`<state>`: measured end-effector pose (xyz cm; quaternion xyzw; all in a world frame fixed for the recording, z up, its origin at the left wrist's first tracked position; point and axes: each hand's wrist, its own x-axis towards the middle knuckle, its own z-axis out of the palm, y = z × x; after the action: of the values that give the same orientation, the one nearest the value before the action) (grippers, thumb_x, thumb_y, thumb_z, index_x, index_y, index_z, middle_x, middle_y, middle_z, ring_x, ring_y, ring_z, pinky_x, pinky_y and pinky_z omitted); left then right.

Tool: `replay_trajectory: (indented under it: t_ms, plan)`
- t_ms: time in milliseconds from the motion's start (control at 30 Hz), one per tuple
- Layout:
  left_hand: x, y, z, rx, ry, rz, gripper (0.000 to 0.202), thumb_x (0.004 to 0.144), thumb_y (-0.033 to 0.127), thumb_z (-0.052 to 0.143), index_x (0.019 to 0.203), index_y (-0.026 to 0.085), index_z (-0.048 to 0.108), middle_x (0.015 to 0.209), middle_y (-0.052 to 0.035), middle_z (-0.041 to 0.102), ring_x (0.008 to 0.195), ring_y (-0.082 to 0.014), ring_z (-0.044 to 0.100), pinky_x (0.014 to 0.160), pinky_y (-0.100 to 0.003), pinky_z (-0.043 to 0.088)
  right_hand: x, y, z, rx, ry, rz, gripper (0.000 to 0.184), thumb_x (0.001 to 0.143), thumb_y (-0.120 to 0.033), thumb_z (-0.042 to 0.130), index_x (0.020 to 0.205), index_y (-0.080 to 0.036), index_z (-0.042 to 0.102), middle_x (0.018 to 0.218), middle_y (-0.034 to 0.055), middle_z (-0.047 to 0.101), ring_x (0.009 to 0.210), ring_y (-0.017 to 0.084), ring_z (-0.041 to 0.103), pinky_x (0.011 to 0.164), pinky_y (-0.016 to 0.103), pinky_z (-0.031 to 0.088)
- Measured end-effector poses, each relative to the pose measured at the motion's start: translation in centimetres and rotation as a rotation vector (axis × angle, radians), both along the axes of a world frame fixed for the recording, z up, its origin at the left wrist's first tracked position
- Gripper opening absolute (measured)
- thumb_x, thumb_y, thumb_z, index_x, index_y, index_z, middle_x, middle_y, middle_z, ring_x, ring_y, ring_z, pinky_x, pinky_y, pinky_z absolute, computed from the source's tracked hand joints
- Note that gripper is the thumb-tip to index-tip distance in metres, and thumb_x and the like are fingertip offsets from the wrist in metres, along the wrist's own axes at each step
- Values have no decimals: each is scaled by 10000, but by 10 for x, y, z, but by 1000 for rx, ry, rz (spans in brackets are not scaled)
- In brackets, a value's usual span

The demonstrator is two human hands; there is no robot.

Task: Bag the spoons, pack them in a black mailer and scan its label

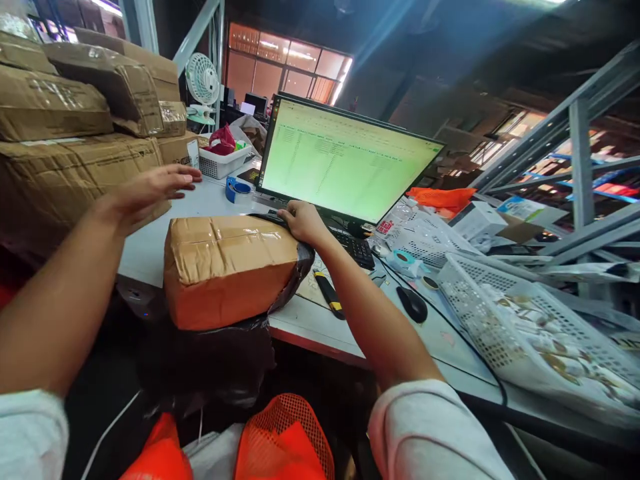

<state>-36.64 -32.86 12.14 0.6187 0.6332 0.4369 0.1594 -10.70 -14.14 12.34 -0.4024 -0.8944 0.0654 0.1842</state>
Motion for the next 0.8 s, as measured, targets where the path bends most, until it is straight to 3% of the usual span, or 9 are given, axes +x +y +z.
replay_trajectory:
  t_ms: [33,100,167,233,333,500,667,800]
  plan:
    - [11,-3,7,12,29,30,584,1033,563,496,1456,170,581,1489,-88,604,1332,-276,566,1172,-490,444,1,-3,1,7,-34,-9,309,1084,-382,575,916,-134,654,951,127,694,861,221,577,746,309,366]
    - [42,-9,11,-48,302,95,724,966,682,552,1488,181,584,1496,-123,595,1325,-366,572,1168,-576,422,4,-11,3,22,-101,-34,477,1111,-572,479,1080,-135,667,1048,167,708,929,275,619,758,330,391]
    - [74,-12,0,-185,531,110,818,977,750,478,1590,210,504,1629,-114,465,1501,-426,400,1244,-616,302,8,-21,8,42,-187,-38,698,1052,-767,431,1238,-128,640,1116,207,703,982,333,642,766,355,417]
    - [94,-15,-15,-263,667,75,830,1013,772,355,1679,276,374,1720,-61,318,1592,-419,243,1283,-617,207,12,-28,12,78,-287,0,792,996,-835,473,1295,-119,629,1133,231,698,1004,368,651,773,373,433]
    - [99,-19,-29,-281,772,51,800,1030,769,269,1711,349,290,1762,-20,191,1608,-415,200,1279,-617,183,13,-29,17,137,-349,61,595,1046,-695,527,1178,-143,707,1097,207,708,976,347,653,750,364,417]
    - [91,-20,-28,-284,821,31,762,1037,751,240,1693,375,334,1766,-23,176,1567,-436,270,1254,-618,196,2,-2,16,84,-218,123,315,1047,-428,626,907,-173,745,958,118,703,833,241,576,661,339,305]
    - [96,-19,-27,-290,843,47,771,1034,747,209,1681,361,373,1760,-27,211,1537,-447,298,1246,-617,194,0,31,4,-100,-2,215,354,1001,-349,676,710,-150,645,643,25,518,637,154,396,636,340,268]
    - [100,-24,-30,-284,863,62,770,1036,731,181,1672,355,395,1754,-25,231,1536,-455,285,1238,-618,200,4,43,-16,-236,107,231,418,964,-323,661,598,-153,553,567,-13,362,624,135,329,630,328,237]
